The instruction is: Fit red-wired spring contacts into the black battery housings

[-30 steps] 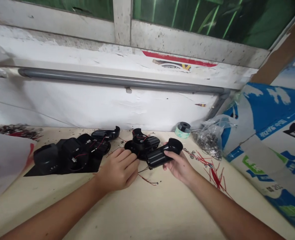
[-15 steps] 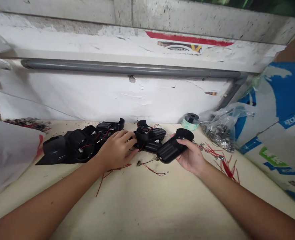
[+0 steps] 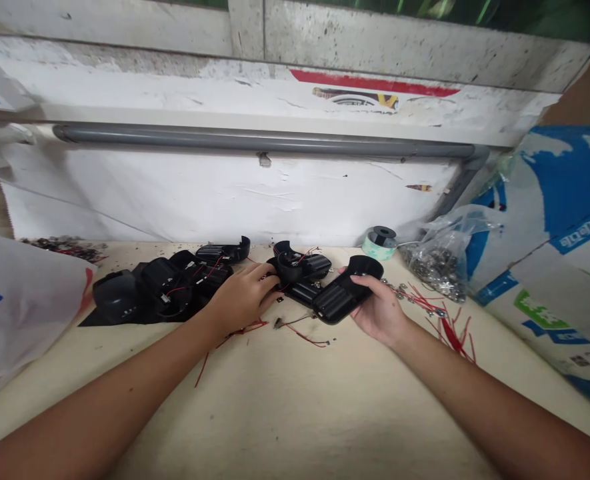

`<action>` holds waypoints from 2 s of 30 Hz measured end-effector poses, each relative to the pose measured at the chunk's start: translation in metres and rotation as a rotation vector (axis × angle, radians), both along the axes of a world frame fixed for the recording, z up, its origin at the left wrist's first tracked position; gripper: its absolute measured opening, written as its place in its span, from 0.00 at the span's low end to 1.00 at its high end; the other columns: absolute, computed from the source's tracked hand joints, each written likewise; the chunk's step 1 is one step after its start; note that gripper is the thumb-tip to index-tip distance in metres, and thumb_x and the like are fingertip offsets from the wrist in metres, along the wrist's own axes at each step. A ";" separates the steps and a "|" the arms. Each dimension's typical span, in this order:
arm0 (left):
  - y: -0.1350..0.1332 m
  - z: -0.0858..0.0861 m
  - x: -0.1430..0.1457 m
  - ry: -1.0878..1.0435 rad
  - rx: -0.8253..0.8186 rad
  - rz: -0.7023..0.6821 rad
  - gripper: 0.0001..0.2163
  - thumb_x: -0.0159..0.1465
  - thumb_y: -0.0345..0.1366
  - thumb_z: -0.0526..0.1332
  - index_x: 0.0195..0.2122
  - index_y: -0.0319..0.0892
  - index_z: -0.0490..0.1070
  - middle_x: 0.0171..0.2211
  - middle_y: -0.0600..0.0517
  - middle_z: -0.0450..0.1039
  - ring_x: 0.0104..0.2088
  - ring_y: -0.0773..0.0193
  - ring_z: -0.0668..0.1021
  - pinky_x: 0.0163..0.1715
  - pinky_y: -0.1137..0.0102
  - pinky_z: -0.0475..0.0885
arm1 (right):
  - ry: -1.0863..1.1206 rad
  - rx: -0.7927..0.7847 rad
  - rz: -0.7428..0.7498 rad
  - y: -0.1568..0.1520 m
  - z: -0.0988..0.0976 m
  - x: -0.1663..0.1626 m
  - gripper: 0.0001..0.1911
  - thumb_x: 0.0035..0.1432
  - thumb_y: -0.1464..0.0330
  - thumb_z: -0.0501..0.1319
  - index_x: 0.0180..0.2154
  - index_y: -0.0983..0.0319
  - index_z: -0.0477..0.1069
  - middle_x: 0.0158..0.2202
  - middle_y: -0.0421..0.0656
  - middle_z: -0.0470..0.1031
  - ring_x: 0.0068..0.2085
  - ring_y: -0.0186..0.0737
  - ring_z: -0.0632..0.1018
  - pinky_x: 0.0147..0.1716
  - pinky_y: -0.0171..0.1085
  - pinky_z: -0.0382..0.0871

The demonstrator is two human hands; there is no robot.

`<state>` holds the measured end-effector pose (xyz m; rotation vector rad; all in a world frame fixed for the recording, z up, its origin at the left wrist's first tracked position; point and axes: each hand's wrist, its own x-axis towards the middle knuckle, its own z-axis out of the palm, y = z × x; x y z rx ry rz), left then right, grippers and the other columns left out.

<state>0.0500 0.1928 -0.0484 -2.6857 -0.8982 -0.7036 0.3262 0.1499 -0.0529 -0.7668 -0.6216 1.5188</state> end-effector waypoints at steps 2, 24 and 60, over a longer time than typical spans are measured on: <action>0.000 -0.001 0.002 -0.001 0.004 0.015 0.11 0.70 0.37 0.58 0.47 0.39 0.75 0.47 0.42 0.72 0.46 0.53 0.77 0.46 0.57 0.76 | 0.001 0.010 0.008 0.000 0.000 0.000 0.13 0.47 0.71 0.69 0.38 0.61 0.77 0.34 0.40 0.79 0.38 0.41 0.78 0.36 0.36 0.75; 0.000 0.005 -0.015 0.036 -0.087 0.033 0.24 0.67 0.50 0.58 0.58 0.40 0.69 0.52 0.40 0.70 0.52 0.48 0.74 0.51 0.53 0.73 | -0.009 -0.021 0.015 0.000 0.001 0.002 0.15 0.44 0.70 0.71 0.37 0.62 0.78 0.35 0.38 0.80 0.37 0.37 0.78 0.36 0.33 0.77; -0.038 0.019 0.003 0.084 -0.118 -0.159 0.15 0.69 0.38 0.54 0.51 0.42 0.75 0.30 0.49 0.75 0.30 0.59 0.77 0.31 0.64 0.70 | 0.019 -0.047 -0.003 -0.002 0.006 0.001 0.12 0.45 0.69 0.69 0.36 0.61 0.77 0.35 0.38 0.80 0.34 0.38 0.78 0.35 0.35 0.74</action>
